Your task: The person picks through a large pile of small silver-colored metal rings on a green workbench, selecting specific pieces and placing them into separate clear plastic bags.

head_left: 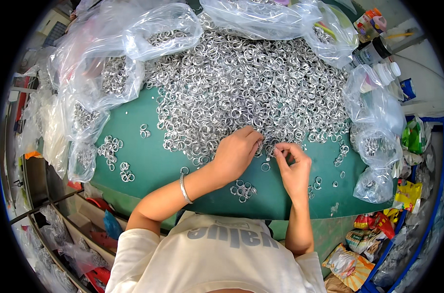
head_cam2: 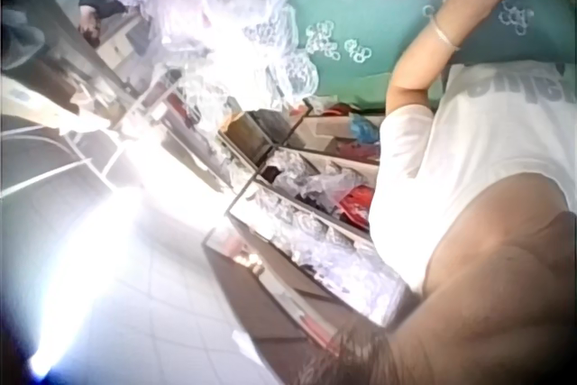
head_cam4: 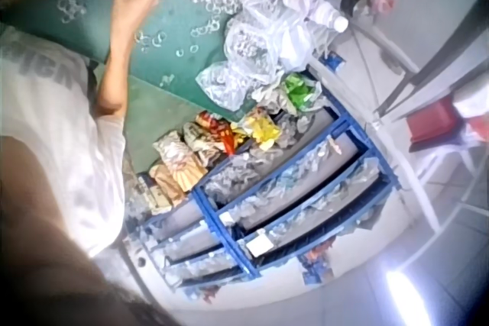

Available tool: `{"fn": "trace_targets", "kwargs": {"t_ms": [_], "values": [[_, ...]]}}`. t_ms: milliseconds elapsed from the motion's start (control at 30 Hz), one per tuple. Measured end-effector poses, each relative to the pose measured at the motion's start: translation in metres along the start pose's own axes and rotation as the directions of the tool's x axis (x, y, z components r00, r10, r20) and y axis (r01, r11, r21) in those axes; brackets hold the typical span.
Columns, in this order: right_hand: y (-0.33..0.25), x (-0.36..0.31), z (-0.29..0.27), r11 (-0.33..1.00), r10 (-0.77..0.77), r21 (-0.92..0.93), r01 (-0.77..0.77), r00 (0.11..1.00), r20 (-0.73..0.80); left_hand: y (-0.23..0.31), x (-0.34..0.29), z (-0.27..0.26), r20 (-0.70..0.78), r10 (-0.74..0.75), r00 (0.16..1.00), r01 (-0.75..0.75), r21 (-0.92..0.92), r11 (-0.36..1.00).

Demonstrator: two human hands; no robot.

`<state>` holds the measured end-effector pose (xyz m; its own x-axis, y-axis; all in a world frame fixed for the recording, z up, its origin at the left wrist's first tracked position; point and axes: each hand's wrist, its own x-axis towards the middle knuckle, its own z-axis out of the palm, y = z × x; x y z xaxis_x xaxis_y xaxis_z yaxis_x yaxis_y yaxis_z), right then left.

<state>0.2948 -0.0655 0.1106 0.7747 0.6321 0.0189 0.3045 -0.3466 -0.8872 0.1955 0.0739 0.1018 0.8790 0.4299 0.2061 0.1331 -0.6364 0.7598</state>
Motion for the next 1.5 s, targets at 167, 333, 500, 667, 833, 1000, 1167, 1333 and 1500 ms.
{"fn": "trace_targets", "kwargs": {"t_ms": [167,333,500,667,833,1000,1167,1333,1500], "values": [[0.004,0.003,0.001,0.997,-0.033,-0.069,0.029,0.998,-0.062,-0.009,0.013,-0.002,-0.149,-0.002,0.989,-0.003,-0.037,0.999],[-0.003,0.006,0.006,0.997,-0.069,-0.025,0.068,0.997,-0.042,0.006,0.008,-0.009,-0.096,0.089,0.991,-0.092,-0.029,0.995],[-0.002,0.021,0.009,0.987,0.011,0.158,-0.011,1.000,0.000,0.004,0.002,-0.012,0.149,-0.295,0.944,0.330,-0.408,0.851],[-0.006,0.049,0.026,0.785,-0.356,-0.544,0.296,0.935,-0.005,0.000,-0.004,-0.014,0.200,-0.377,0.904,0.426,-0.467,0.774],[-0.013,0.040,0.017,0.820,-0.403,-0.474,0.322,0.912,-0.077,-0.001,-0.008,-0.024,0.312,-0.390,0.866,0.499,-0.576,0.648],[-0.030,0.016,0.018,0.946,-0.242,-0.211,0.246,0.969,0.041,-0.002,-0.013,-0.022,0.395,-0.299,0.869,0.474,-0.837,0.273],[-0.031,0.010,0.014,0.986,-0.049,0.167,0.000,0.955,0.291,-0.024,-0.022,-0.038,0.348,-0.383,0.856,0.493,-0.772,0.400],[-0.025,0.001,0.014,0.994,-0.073,0.095,0.053,0.972,0.223,-0.064,-0.003,-0.153,-0.424,-0.387,0.819,0.359,-0.148,0.922],[-0.022,0.001,0.012,0.997,-0.072,0.049,0.062,0.972,0.226,-0.134,0.005,-0.253,-0.688,-0.055,0.723,0.496,0.463,0.734]]}}
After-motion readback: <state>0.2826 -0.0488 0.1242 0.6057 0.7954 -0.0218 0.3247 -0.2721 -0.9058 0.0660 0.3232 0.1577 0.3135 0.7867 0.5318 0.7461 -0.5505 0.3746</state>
